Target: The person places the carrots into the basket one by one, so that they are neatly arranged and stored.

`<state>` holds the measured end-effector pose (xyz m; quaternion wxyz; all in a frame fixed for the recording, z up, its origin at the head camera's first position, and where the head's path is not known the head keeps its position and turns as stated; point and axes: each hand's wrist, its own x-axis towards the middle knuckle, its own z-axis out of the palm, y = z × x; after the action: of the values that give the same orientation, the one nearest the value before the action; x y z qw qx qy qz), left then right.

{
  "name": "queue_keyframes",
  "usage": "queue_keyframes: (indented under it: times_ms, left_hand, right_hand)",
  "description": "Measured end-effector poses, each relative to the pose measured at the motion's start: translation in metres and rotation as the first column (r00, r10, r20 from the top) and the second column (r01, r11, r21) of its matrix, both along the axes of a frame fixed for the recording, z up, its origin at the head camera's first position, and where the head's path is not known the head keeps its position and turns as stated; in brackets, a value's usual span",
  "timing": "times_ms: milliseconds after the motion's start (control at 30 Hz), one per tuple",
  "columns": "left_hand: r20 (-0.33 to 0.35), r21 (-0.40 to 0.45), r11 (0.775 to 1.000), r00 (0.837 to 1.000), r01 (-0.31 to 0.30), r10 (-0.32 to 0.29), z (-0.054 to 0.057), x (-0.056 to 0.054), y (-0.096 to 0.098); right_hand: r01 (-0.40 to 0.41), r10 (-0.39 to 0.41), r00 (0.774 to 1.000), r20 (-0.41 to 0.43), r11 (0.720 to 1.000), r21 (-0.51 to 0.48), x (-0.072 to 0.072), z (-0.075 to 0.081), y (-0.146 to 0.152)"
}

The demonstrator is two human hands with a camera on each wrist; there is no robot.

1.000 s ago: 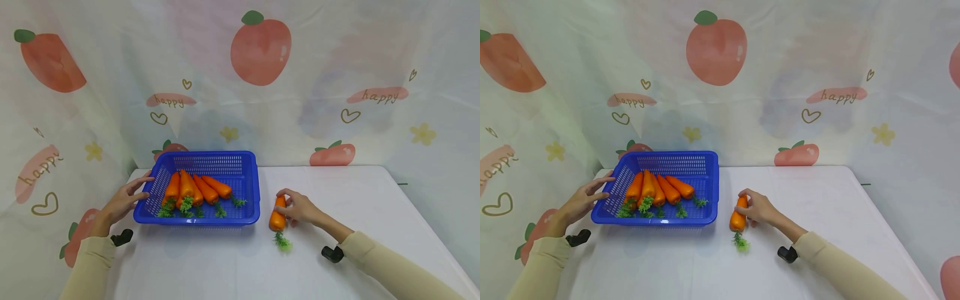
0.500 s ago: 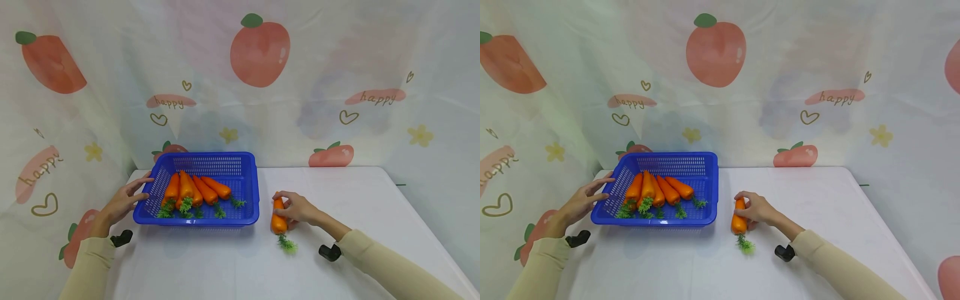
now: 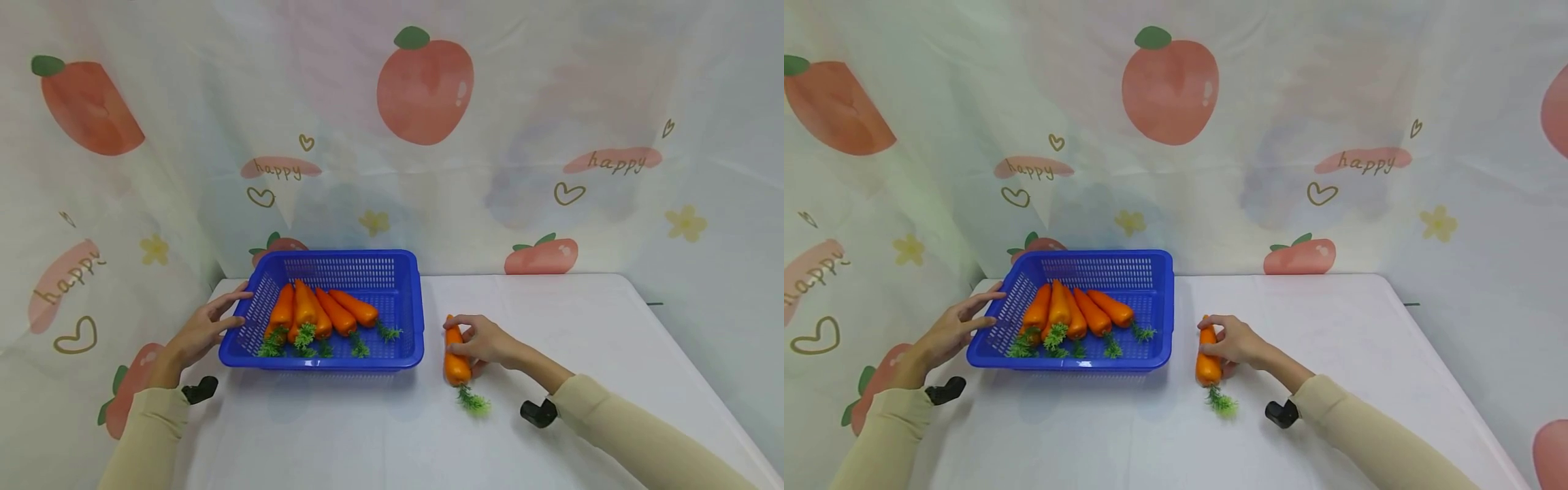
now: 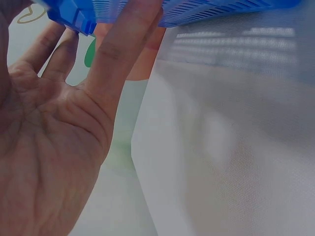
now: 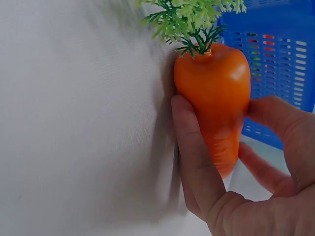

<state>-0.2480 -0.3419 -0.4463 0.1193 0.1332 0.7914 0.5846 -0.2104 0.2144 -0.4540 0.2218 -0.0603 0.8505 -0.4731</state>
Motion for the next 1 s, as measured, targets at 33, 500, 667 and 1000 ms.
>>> queue_keyframes:
  times_ms: [33,500,667,1000]
  left_hand:
    - [-0.001,0.002,1.000,1.000,-0.001,0.001,0.000,0.000,0.000]
    - [-0.003,-0.009,1.000,1.000,-0.016,0.016,0.001,0.001,0.002]
    - [-0.004,-0.008,1.000,1.000,-0.012,0.012,0.001,0.000,0.002]
    - [0.007,0.001,1.000,1.000,-0.010,0.010,0.001,0.000,0.002]
  right_hand:
    - [-0.006,0.006,1.000,0.001,1.000,-0.006,0.000,0.000,0.001]
    - [-0.081,0.078,0.996,-0.050,0.996,-0.049,-0.005,0.023,0.016]
    - [-0.102,0.097,0.992,-0.079,0.993,-0.063,-0.008,0.038,0.026]
    - [-0.123,0.108,0.983,-0.146,0.988,-0.094,-0.014,0.071,0.049]
